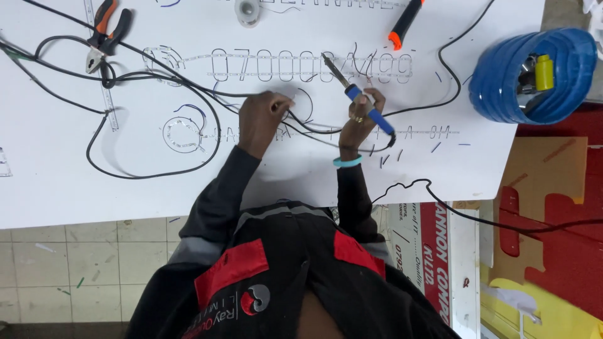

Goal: Soldering electrical wires to LED strips on a sign template in a fabrication area.

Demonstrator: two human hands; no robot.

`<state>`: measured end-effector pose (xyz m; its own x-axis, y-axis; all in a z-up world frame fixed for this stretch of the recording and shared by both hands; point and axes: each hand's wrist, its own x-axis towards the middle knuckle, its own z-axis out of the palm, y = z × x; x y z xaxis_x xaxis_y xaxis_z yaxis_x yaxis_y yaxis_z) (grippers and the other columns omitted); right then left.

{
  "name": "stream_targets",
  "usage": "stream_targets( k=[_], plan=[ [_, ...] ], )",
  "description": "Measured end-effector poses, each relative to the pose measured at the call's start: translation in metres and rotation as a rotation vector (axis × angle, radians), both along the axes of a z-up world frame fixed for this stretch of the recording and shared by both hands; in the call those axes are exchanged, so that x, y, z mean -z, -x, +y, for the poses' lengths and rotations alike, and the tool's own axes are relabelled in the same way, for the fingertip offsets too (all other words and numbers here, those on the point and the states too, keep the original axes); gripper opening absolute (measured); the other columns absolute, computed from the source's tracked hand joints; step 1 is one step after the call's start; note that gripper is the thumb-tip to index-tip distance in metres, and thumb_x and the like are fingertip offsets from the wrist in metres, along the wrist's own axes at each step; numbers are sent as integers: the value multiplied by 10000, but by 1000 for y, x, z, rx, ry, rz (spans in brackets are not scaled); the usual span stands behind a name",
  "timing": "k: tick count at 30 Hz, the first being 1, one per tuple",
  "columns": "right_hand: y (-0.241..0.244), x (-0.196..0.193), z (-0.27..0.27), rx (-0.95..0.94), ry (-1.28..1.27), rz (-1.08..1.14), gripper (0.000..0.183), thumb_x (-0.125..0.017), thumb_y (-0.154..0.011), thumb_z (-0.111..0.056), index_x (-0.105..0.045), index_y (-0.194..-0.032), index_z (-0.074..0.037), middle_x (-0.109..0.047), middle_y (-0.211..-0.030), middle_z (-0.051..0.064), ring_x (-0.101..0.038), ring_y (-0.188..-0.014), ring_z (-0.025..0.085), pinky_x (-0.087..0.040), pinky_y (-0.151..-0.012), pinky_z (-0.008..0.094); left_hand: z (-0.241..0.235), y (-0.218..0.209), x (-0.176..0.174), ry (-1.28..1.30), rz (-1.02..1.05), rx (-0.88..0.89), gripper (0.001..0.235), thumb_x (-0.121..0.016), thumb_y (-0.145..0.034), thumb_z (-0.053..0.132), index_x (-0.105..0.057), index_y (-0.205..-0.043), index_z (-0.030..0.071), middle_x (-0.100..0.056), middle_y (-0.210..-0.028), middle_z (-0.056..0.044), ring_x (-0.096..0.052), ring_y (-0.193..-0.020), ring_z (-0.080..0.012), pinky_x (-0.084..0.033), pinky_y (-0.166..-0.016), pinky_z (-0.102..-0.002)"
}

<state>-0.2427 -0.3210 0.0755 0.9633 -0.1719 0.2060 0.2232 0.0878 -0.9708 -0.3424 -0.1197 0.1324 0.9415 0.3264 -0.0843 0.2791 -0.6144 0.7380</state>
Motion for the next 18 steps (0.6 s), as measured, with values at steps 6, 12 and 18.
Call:
stream_targets(
  k=[6,12,18],
  plan=[
    [-84,67,-3,188,72,-45,401,-707,-1083,-571,-643,-990,-186,-581,-797,-53,-507,-689,48,-442,-596,231,27,-76,93,-174,-91,-80,144,-678,-1134,101,-809,-1194,109,-749,-1035,-81,-763,-1033,-296,-600,-928,-438],
    [-95,71,2,167,117,-102,456,-739,-1066,-584,-616,-884,-184,-568,-679,-50,-560,-590,51,-464,-530,198,29,-93,88,-111,-126,-119,152,-704,-1149,173,-797,-1227,81,-723,-1057,-113,-742,-1061,-310,-602,-936,-458],
    [-92,77,11,133,92,-64,373,-695,-1082,-486,-596,-898,-176,-554,-663,-52,-545,-592,32,-454,-516,193,27,-104,113,-174,-302,-150,82,-624,-1188,132,-705,-1197,128,-621,-1077,-52,-664,-1071,-253,-571,-954,-402]
  ],
)
